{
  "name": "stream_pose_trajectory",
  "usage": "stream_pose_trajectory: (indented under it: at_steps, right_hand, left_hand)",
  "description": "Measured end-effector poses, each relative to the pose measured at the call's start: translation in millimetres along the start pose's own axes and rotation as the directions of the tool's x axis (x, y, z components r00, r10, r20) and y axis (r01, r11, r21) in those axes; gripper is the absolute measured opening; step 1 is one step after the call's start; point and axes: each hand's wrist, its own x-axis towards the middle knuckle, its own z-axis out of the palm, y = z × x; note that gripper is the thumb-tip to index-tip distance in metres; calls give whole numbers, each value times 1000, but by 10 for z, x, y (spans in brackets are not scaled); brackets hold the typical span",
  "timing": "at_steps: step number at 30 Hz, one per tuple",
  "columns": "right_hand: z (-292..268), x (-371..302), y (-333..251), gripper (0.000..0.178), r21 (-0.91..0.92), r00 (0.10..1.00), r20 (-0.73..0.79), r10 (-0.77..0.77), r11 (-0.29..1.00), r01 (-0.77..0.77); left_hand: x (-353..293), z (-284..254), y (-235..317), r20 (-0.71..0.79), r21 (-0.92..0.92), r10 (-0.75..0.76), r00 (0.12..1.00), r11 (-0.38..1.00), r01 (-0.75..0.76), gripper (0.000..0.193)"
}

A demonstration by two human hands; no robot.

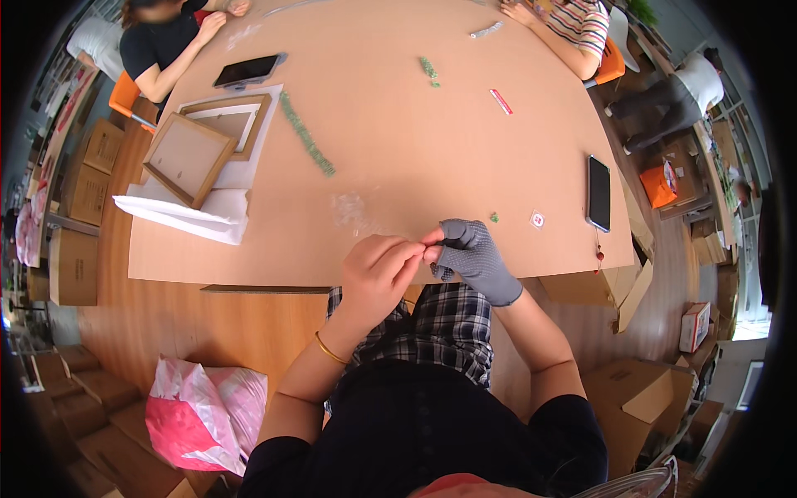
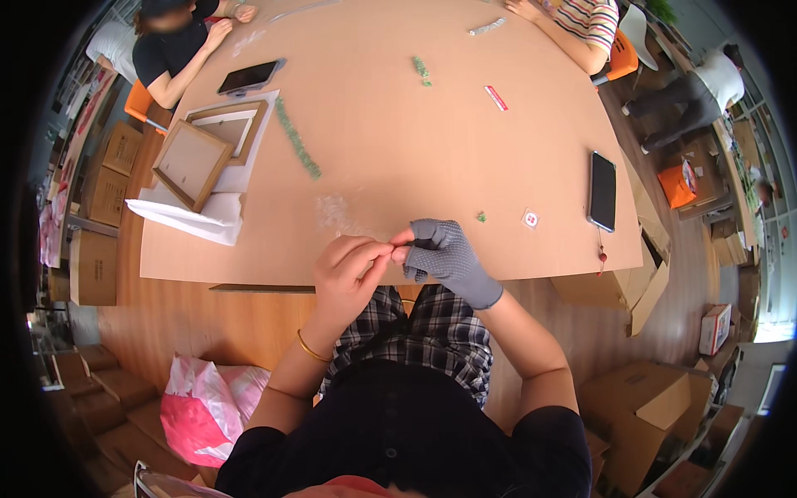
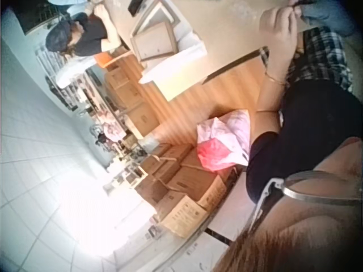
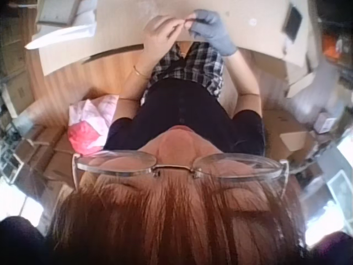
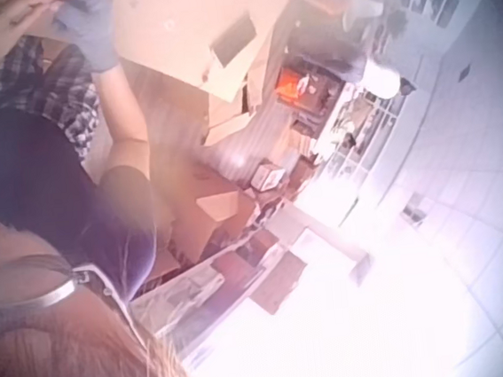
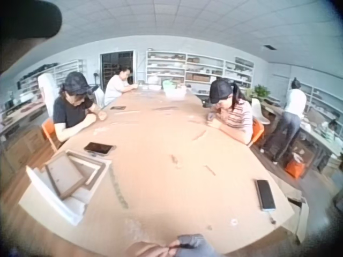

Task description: Attaching small green plastic decorative elements to circular adhesive labels on a workshop table.

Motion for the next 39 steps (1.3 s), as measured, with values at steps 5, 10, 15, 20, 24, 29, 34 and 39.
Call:
stream_pose_trajectory:
  at_steps: [5, 10, 15, 20, 24, 29, 34, 39]
  right_hand:
    - [60, 35, -98, 16, -62, 1000, 8, 30, 998, -30]
    - [114, 67, -70, 13, 40, 997, -68, 33, 999, -30]
    - [39, 244, 2, 12, 5, 986, -159, -56, 998, 57]
    - [137, 647, -76, 11, -563, 952, -133, -274, 812, 155]
    - [298, 1182, -115, 12, -836, 884, 150, -443, 421, 353]
    - [349, 1676, 110, 11, -862, 808, 378, -452, 145, 485]
    - [439, 1818, 206, 9, -893, 848, 388, -361, 79, 443]
    - [453, 1791, 169, 12, -902, 811, 310, -497, 117, 416]
  left_hand:
    - [2, 1, -63, 52, 127, 73, 996, 989, -79, 21]
    - [-82, 11, -124, 25, 43, 10, 1000, 999, -11, 21]
    - [-258, -46, -258, -32, 22, -122, 992, 992, 123, 18]
    - [-306, -72, -516, -60, 198, -133, 989, 970, 142, 13]
    - [-320, -59, -536, -47, 235, -119, 992, 964, 127, 14]
    - [-330, -42, -543, -59, 232, -128, 990, 963, 139, 14]
    - [-349, -45, -565, -61, 227, -123, 991, 965, 134, 14]
    - [-346, -41, -574, -67, 205, -133, 989, 968, 144, 14]
